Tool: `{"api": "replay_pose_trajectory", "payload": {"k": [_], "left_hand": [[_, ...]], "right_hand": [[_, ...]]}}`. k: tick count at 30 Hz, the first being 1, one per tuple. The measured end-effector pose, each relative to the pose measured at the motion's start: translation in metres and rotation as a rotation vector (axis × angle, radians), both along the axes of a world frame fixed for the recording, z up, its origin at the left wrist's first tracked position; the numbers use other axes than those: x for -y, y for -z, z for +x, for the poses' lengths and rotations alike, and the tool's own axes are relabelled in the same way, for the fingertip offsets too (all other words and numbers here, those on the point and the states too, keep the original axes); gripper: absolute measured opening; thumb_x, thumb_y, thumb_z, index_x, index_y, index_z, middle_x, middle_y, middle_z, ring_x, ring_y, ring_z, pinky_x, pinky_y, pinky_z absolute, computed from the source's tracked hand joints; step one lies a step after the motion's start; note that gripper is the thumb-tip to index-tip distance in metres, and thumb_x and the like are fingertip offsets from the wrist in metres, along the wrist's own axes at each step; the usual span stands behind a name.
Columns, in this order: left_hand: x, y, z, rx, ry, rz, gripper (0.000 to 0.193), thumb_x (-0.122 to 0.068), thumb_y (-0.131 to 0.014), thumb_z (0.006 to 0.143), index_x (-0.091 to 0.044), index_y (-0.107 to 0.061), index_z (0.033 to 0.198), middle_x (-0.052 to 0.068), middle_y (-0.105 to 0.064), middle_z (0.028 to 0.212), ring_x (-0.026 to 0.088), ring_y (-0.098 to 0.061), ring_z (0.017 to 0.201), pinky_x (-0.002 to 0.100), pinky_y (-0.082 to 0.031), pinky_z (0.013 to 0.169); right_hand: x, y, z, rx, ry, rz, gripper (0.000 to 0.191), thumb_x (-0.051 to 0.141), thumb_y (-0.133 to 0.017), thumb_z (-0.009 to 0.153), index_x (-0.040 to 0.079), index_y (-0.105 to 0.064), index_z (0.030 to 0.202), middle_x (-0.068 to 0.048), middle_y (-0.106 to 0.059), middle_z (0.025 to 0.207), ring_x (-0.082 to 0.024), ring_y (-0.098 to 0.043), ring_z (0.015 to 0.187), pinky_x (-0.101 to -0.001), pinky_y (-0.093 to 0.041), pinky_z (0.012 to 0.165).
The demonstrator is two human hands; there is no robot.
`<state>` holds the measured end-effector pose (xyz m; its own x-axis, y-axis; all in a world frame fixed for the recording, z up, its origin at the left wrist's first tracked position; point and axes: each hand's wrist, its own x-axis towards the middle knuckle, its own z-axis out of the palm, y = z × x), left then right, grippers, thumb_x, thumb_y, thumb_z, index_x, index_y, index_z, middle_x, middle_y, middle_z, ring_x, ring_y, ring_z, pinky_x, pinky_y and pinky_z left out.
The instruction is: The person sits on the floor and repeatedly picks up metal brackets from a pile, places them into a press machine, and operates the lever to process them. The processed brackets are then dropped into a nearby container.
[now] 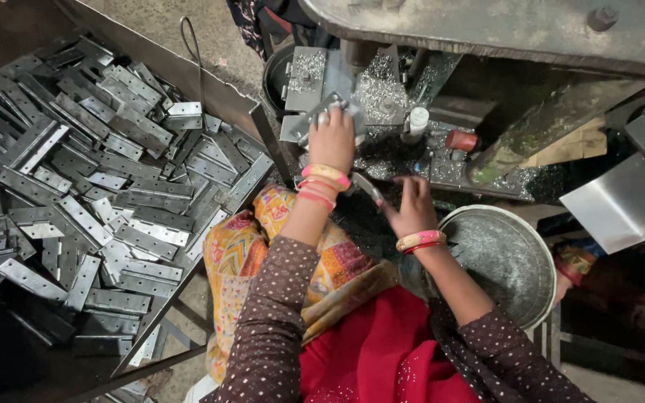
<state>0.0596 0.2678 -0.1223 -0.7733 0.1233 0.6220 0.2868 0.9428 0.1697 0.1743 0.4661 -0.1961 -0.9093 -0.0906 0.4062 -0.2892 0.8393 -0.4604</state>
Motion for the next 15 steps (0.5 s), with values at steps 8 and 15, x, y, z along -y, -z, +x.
{"api": "replay_pose_trajectory", "payload": {"k": [8,15], "left_hand": [[0.026,0.022,0.039,0.117,-0.169,-0.164,0.046,-0.04,-0.057,0.094,0.0,-0.075,0.11,0.014,-0.057,0.144,0.034,-0.052,0.133,0.055,-0.032,0.115],[0.001,0.012,0.039,0.235,-0.096,-0.081,0.037,-0.036,-0.062,0.094,-0.006,-0.075,0.11,0.009,-0.059,0.142,0.03,-0.051,0.136,0.057,-0.03,0.117]], "right_hand": [[0.005,-0.004,0.0,0.097,-0.028,-0.022,0.056,0.032,-0.085,0.083,0.005,-0.058,0.124,-0.021,-0.054,0.124,-0.042,-0.057,0.118,-0.049,-0.049,0.101],[0.005,-0.005,-0.002,0.131,-0.035,0.016,0.061,0.038,-0.084,0.081,0.005,-0.057,0.124,-0.024,-0.055,0.122,-0.045,-0.059,0.114,-0.0511,-0.051,0.096]]}}
